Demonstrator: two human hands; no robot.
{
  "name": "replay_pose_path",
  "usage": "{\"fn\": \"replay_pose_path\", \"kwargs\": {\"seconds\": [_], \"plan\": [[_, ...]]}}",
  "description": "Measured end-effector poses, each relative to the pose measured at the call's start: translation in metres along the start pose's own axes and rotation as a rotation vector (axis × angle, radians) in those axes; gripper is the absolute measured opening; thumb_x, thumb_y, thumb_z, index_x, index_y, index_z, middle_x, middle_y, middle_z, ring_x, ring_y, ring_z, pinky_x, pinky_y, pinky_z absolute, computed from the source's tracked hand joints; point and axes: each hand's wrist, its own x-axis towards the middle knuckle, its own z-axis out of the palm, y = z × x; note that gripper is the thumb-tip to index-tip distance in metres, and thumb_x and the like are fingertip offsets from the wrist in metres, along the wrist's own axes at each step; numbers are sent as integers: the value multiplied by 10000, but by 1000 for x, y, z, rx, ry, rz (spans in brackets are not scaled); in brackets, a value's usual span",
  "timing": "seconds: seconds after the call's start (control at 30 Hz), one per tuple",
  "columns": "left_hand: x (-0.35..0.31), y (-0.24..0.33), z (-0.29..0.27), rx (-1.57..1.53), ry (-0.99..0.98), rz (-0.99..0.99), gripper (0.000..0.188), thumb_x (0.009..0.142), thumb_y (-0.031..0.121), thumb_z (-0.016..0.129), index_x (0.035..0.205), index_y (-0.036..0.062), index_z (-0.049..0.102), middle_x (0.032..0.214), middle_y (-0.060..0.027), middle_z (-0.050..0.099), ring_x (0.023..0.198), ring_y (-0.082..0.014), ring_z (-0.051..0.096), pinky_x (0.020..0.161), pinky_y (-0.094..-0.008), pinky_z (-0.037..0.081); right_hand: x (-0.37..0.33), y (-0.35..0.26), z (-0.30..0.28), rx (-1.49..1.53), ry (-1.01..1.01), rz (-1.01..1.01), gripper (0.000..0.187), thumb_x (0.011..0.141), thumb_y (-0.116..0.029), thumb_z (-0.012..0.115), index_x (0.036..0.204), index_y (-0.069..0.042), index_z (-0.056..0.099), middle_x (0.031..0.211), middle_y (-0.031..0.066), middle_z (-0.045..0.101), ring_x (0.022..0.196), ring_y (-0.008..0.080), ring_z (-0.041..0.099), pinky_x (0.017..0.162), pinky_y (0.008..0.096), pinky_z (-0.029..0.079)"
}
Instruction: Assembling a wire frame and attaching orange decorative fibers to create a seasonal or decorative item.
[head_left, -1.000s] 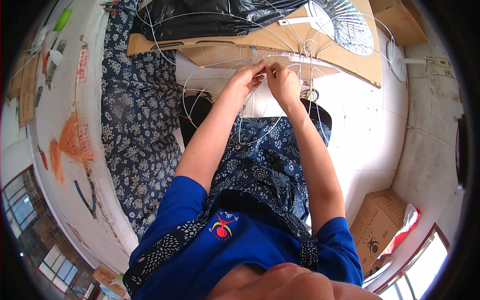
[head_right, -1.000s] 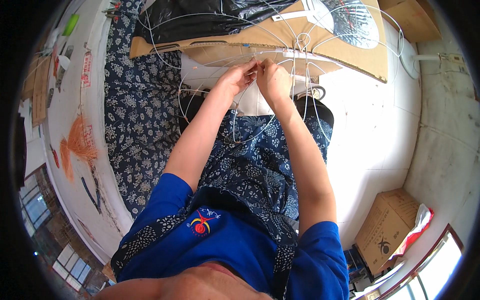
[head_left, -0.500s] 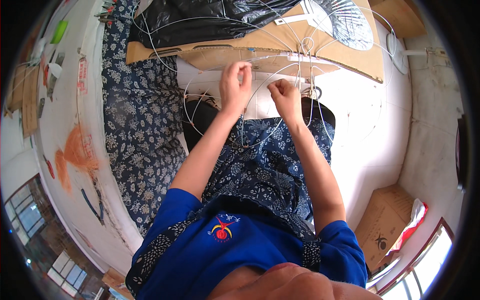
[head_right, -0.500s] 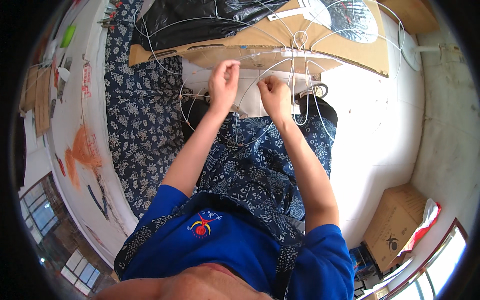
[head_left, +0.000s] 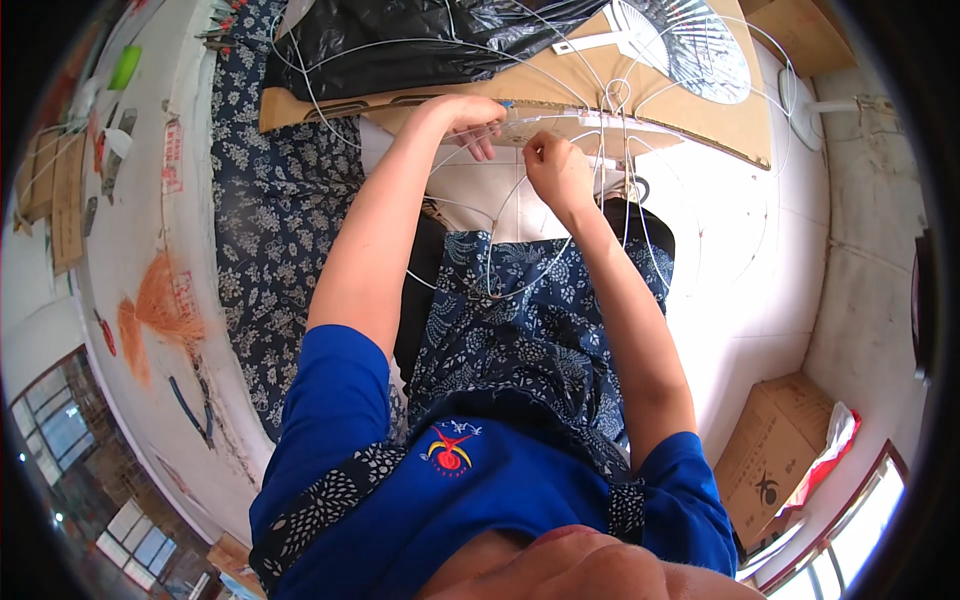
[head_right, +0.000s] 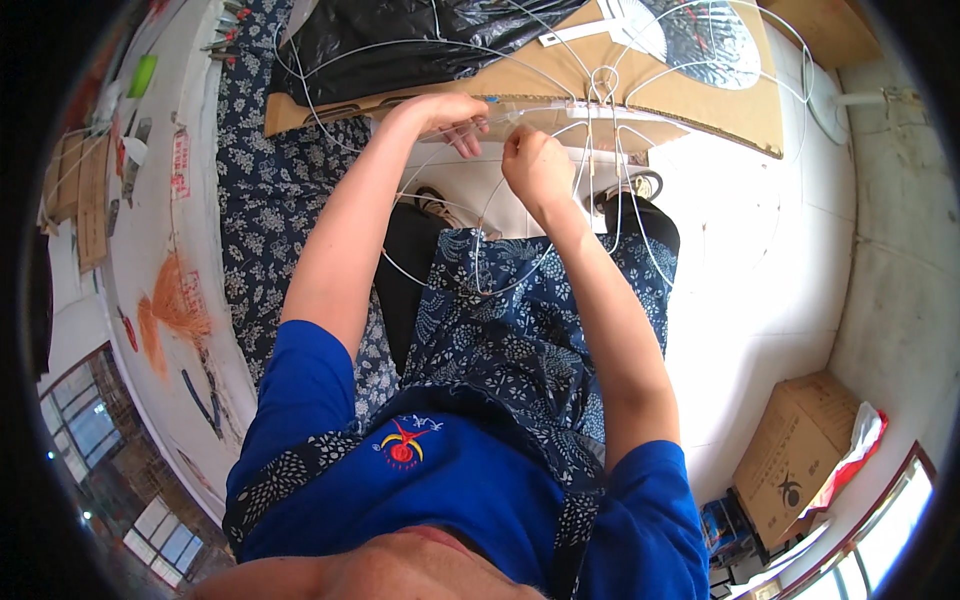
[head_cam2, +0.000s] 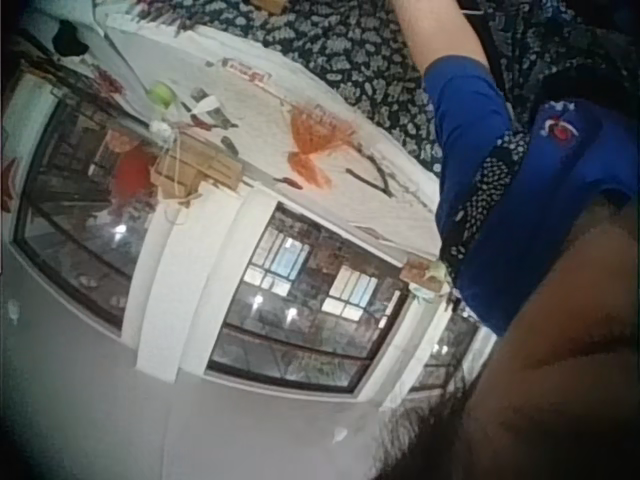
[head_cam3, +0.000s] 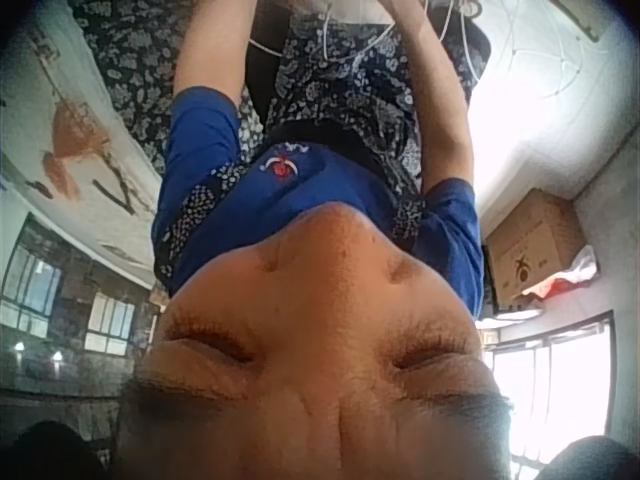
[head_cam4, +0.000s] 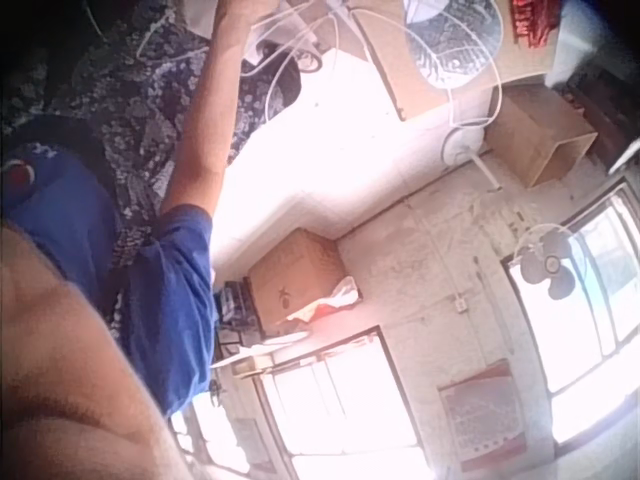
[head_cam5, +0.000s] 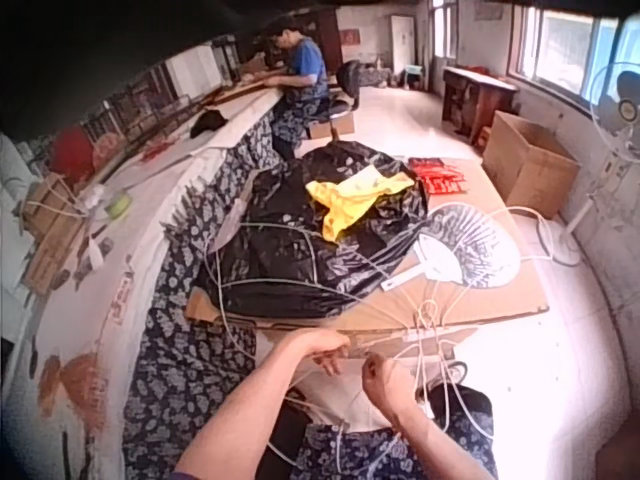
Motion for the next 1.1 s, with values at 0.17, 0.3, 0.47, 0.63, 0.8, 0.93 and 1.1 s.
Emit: {"fn": "replay_pose_path", "kwargs": {"seconds": [0.17,0.3,0.47,0.63,0.8,0.93,1.1], "plan": [[1,1,3,-164,-131,34,455,922,301,302,1226,7,471,1021,-162,668,884,-212,668,779,-306,447,-1,3,6,-37,43,48,170,820,-220,545,841,-97,660,762,189,650,744,368,635,665,463,504],[8,-5,4,-304,-114,114,419,923,291,388,1168,-11,543,996,-155,677,865,-203,672,745,-263,469,-5,0,7,-137,31,-13,180,839,-212,522,810,-74,634,740,186,644,732,366,636,650,471,503],[17,-10,15,-462,13,285,236,859,169,592,989,-20,650,900,-133,691,797,-179,676,712,-232,507,-6,4,7,-185,37,-54,200,848,-206,501,782,-56,614,728,191,638,727,376,633,642,479,503],[15,-13,29,-627,214,425,196,820,66,642,984,-41,646,881,-118,691,779,-180,674,761,-247,525,-2,4,3,-105,3,26,205,826,-209,516,808,-64,659,765,194,648,741,368,636,666,465,511],[0,-2,34,-819,524,698,252,825,53,625,1069,-9,617,917,-103,684,826,-147,649,787,-245,496,3,16,13,78,44,65,214,799,-223,554,844,-67,693,743,186,651,722,350,640,663,440,510],[-16,8,38,-681,434,784,253,850,47,590,1101,14,605,925,-86,679,857,-125,630,800,-243,481,11,31,18,554,13,227,219,779,-214,628,845,-14,690,643,124,645,584,212,630,576,333,494],[-21,3,40,-331,382,843,272,871,10,528,1133,34,600,940,-64,673,834,-104,616,754,-236,497,13,20,11,856,-47,404,220,807,-207,635,798,11,667,565,30,580,478,78,512,449,238,408]]}}
